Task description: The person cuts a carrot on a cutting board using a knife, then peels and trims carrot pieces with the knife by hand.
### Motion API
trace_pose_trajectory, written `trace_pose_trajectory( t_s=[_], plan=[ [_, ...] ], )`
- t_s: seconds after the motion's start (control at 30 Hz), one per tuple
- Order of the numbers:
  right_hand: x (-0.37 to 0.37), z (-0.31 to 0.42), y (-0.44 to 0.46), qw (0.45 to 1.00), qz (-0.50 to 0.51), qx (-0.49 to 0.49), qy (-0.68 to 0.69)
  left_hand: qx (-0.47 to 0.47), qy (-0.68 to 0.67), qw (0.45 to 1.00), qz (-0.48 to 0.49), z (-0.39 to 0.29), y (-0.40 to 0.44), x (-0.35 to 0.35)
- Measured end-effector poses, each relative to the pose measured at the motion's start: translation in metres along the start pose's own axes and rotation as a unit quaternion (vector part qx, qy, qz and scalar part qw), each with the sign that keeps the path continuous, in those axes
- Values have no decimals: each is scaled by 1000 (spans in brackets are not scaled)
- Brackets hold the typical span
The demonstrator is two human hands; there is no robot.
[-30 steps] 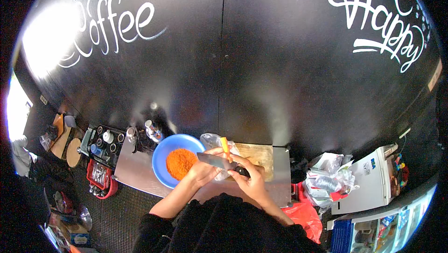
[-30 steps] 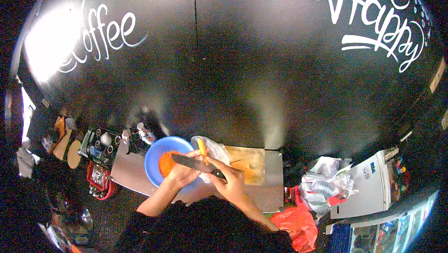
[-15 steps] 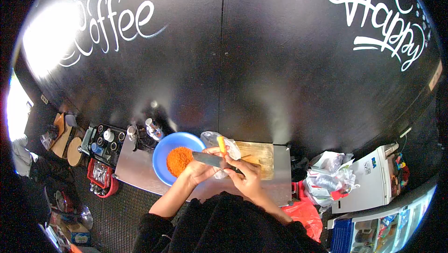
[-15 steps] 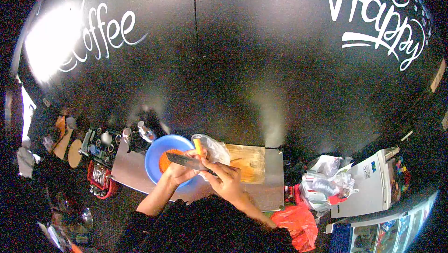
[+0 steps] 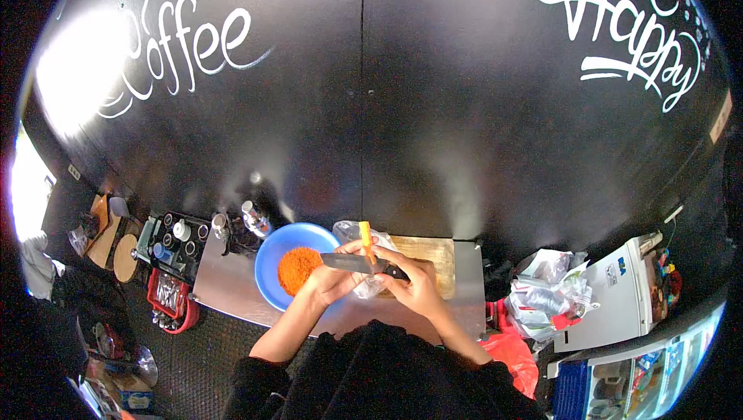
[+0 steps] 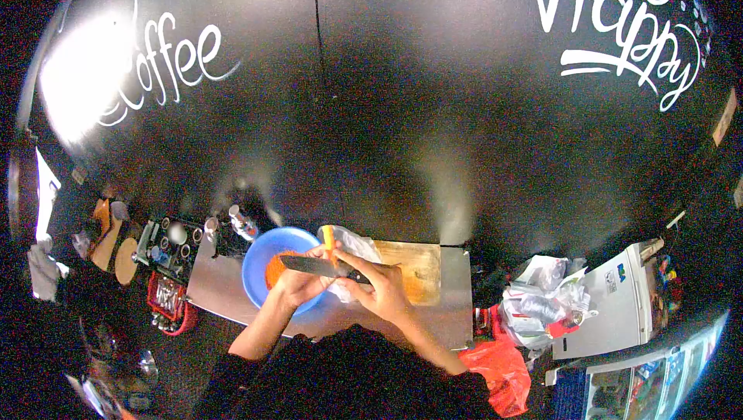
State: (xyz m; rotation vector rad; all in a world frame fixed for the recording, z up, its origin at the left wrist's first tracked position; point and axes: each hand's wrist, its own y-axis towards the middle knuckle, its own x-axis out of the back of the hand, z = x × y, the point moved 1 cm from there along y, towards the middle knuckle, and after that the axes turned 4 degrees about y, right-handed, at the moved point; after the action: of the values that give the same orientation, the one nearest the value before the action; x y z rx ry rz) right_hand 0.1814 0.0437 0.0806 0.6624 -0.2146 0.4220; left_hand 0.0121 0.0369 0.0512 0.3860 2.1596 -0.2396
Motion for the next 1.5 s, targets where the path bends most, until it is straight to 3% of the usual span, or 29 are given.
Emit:
trace_pose_trajectory(
  t_s=[0.17,0.23,0.67,0.83,1.03,1.27,1.5],
  plan=[
    [4,1,5,999,30,1,-19,29,-14,999,-15,-1,1,1],
    [2,-2,8,996,-1,76,-41,28,-16,999,-7,-3,1,-2],
    [-2,-10,10,996,30,81,-11,46,-5,999,-16,-10,-2,11],
    [-10,-6,15,989,-21,142,-27,64,-47,996,34,-10,-1,7],
    [-18,-12,3,982,-37,119,-143,63,-39,996,41,-7,1,13],
    [-17,-13,5,989,-72,118,-62,39,-9,998,38,-9,-1,1],
    [1,-5,13,997,24,69,-30,34,8,999,17,-11,-4,1]
  ],
)
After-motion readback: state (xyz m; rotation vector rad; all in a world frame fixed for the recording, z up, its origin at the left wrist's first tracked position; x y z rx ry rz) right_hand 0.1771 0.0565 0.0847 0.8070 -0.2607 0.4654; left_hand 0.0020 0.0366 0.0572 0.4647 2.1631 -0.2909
